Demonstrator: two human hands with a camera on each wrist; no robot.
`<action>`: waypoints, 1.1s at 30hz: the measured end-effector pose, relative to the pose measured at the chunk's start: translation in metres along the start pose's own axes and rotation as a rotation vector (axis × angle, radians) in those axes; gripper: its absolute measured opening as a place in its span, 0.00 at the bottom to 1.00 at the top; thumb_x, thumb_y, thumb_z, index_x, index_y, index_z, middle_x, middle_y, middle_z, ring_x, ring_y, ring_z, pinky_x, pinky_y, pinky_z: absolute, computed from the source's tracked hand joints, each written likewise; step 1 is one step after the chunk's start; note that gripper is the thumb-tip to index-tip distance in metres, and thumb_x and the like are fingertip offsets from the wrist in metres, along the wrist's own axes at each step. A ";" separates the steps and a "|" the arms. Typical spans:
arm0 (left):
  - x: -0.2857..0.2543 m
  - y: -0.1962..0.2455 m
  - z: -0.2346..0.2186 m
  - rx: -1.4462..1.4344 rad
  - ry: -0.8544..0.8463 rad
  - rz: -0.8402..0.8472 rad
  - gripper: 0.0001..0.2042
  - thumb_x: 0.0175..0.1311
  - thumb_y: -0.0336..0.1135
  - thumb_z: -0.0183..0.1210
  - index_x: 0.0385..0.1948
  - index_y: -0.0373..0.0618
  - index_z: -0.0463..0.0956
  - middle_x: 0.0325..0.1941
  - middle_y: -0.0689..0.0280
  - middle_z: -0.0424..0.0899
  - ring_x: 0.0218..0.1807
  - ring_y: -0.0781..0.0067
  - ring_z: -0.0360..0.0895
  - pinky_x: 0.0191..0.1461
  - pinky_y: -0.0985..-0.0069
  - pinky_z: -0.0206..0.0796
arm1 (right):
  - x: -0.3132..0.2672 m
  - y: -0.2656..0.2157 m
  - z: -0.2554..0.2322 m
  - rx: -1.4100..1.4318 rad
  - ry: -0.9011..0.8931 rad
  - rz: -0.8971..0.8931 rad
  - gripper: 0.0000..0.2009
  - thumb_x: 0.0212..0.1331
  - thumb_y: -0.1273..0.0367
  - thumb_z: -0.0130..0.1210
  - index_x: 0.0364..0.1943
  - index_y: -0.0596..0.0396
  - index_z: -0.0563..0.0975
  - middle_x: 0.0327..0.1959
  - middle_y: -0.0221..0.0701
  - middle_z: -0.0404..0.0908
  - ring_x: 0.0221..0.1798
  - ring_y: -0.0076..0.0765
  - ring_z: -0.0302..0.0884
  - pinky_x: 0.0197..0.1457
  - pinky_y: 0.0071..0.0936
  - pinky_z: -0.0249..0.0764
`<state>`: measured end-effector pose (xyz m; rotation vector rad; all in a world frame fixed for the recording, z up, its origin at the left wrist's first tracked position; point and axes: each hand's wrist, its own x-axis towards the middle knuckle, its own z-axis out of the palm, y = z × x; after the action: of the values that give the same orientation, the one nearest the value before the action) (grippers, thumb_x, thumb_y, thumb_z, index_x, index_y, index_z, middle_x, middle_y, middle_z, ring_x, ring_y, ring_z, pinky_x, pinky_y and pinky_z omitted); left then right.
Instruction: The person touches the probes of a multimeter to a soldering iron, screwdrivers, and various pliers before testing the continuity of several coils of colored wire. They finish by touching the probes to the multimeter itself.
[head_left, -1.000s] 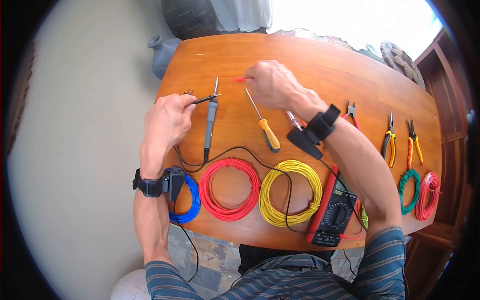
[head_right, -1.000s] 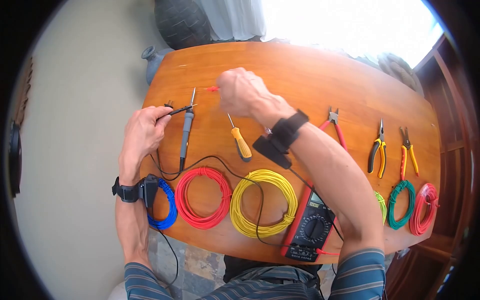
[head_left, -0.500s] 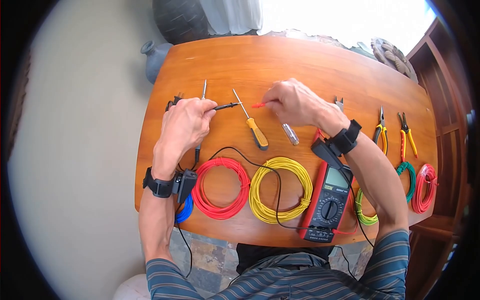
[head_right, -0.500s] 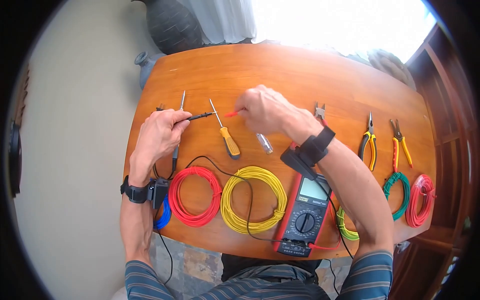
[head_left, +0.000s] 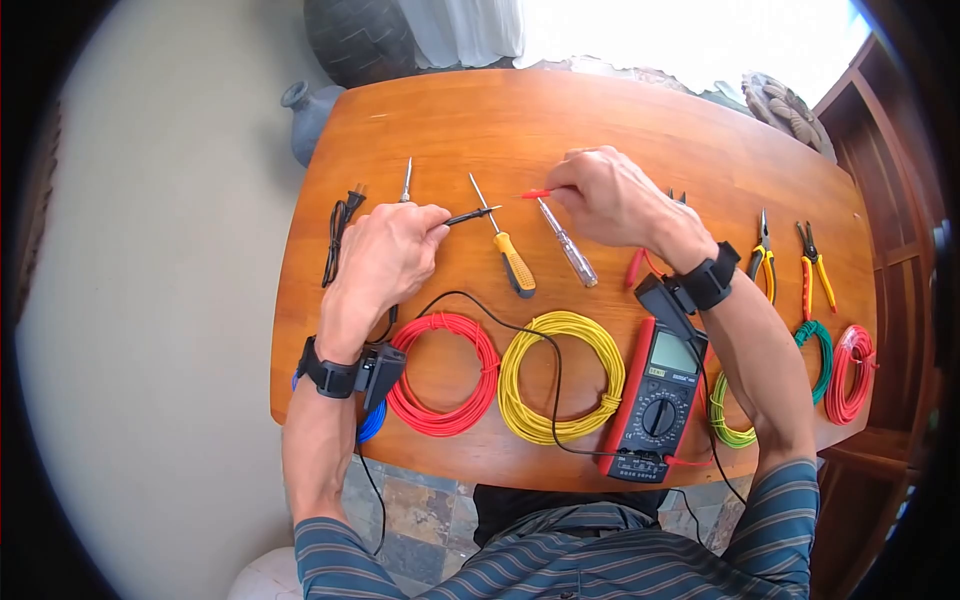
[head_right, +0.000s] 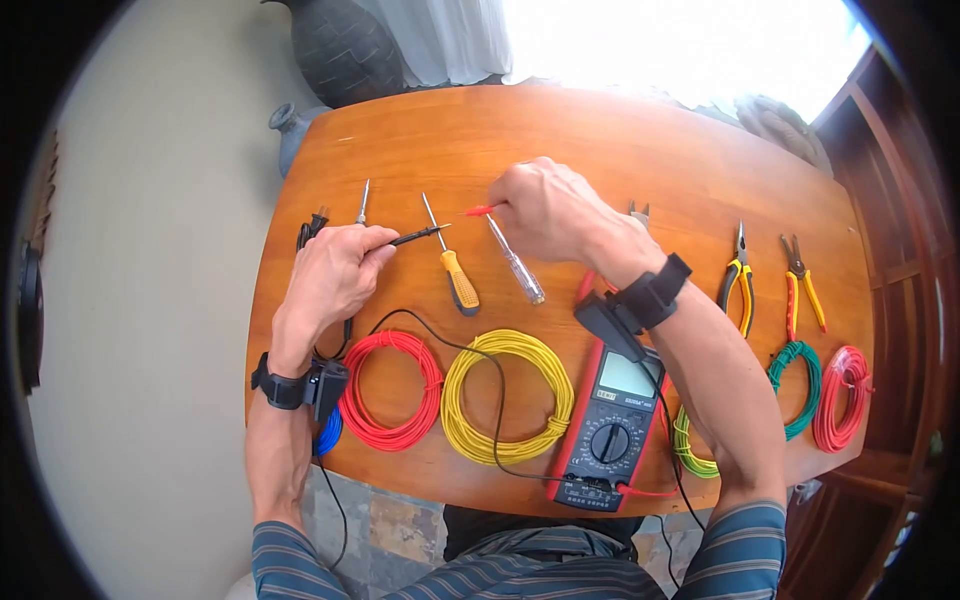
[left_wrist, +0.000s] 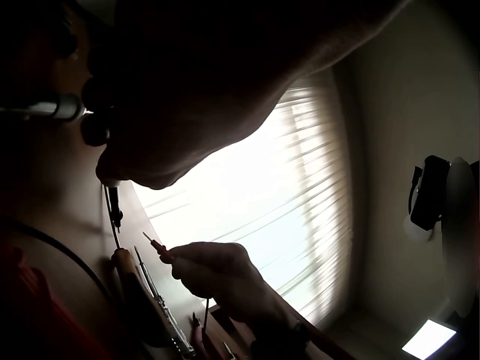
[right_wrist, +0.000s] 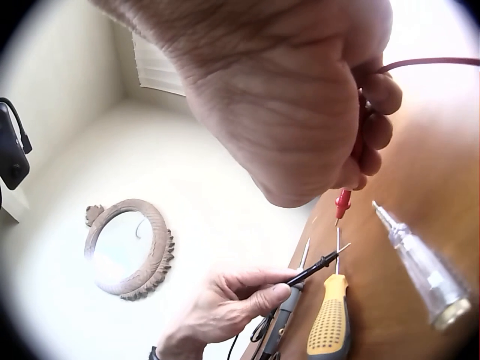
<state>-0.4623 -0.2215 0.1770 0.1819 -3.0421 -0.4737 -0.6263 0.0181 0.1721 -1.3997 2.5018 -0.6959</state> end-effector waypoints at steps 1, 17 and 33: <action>0.002 0.004 0.002 -0.009 -0.018 0.003 0.11 0.73 0.36 0.62 0.50 0.46 0.89 0.41 0.53 0.91 0.45 0.45 0.87 0.48 0.55 0.78 | -0.003 0.000 -0.006 -0.027 -0.044 0.073 0.11 0.62 0.75 0.57 0.42 0.62 0.88 0.39 0.49 0.87 0.45 0.58 0.84 0.51 0.49 0.80; 0.014 0.041 0.020 -0.001 -0.023 0.111 0.10 0.73 0.37 0.64 0.48 0.48 0.89 0.38 0.54 0.90 0.43 0.45 0.87 0.45 0.53 0.78 | -0.026 0.015 -0.010 -0.104 -0.106 0.094 0.13 0.59 0.74 0.58 0.44 0.56 0.90 0.37 0.51 0.89 0.43 0.61 0.87 0.48 0.50 0.82; 0.025 0.047 0.033 -0.044 -0.031 0.161 0.10 0.73 0.36 0.63 0.48 0.47 0.89 0.39 0.53 0.90 0.44 0.44 0.88 0.46 0.53 0.79 | -0.034 0.017 -0.007 -0.064 -0.075 0.057 0.09 0.59 0.74 0.58 0.38 0.60 0.88 0.34 0.53 0.86 0.42 0.63 0.85 0.46 0.52 0.80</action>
<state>-0.4942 -0.1706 0.1610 -0.0732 -3.0404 -0.5346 -0.6232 0.0568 0.1685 -1.3428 2.5160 -0.5465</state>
